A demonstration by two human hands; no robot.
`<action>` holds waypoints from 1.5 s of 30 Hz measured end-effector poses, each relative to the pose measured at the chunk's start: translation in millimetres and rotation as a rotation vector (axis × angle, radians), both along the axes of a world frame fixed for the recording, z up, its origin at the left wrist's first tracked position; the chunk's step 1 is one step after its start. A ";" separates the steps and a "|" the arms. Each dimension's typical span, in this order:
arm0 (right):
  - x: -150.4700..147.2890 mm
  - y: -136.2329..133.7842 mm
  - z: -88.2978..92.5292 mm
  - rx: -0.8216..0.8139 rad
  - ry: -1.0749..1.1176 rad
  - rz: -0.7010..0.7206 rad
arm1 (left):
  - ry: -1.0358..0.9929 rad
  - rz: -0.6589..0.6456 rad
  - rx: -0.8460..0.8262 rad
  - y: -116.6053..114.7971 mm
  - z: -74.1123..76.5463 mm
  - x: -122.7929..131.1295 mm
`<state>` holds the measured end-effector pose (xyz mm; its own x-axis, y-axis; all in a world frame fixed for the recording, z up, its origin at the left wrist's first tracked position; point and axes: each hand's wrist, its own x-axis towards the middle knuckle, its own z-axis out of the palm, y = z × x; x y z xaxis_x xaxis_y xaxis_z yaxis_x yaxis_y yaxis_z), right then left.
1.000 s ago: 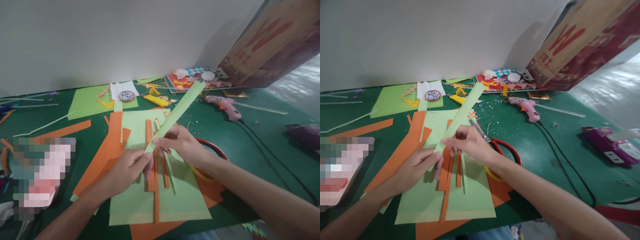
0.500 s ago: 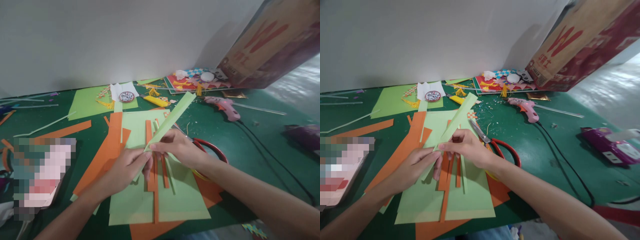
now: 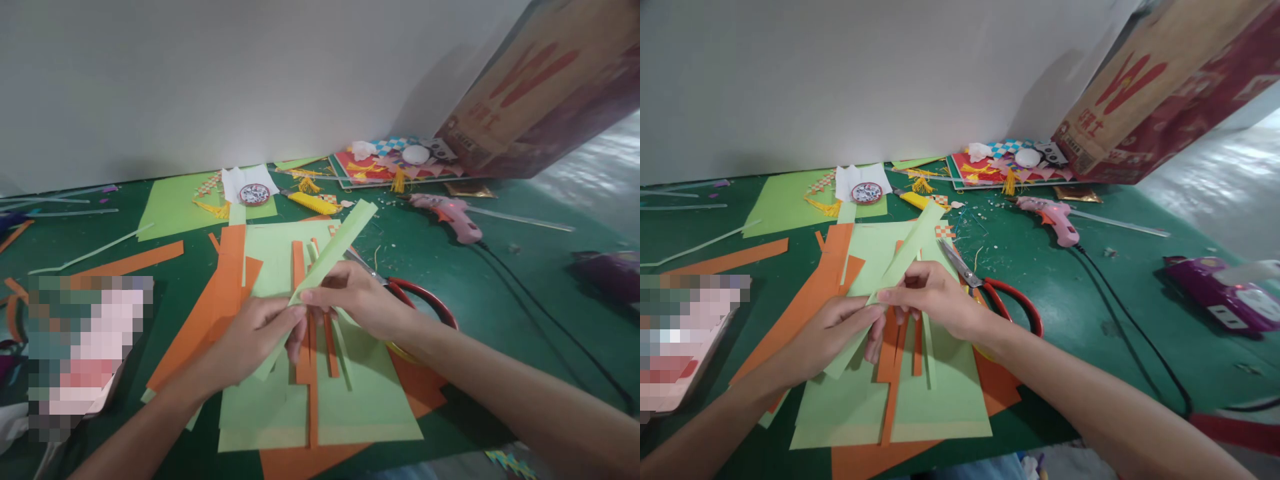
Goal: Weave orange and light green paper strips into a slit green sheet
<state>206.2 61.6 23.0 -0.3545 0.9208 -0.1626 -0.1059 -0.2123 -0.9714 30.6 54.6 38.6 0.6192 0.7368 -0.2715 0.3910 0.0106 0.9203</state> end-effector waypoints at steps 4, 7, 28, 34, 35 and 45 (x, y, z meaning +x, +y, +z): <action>3.0 2.6 1.4 0.027 0.036 -0.079 | -0.009 0.014 -0.060 -0.8 -1.2 -1.4; 3.1 2.3 2.1 0.029 0.039 -0.064 | 0.013 0.019 -0.051 -0.5 -1.3 -1.5; -0.2 -1.3 1.5 0.006 -0.023 0.019 | -0.013 -0.035 -0.053 0.5 -1.9 -2.2; -2.8 -4.0 2.1 -0.007 -0.043 0.074 | -0.054 -0.028 -0.029 0.9 -1.8 -0.2; -2.8 -4.0 2.1 -0.010 -0.041 0.062 | -0.062 -0.035 -0.044 0.8 -2.0 -0.6; -2.7 -2.0 4.7 0.001 0.018 -0.121 | -0.190 0.018 -0.262 -0.6 -2.9 -2.4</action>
<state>203.5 59.6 27.7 -0.2435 0.9572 -0.1565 -0.1484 -0.1962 -0.9693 28.2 53.9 35.7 0.6647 0.6684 -0.3340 0.2102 0.2617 0.9420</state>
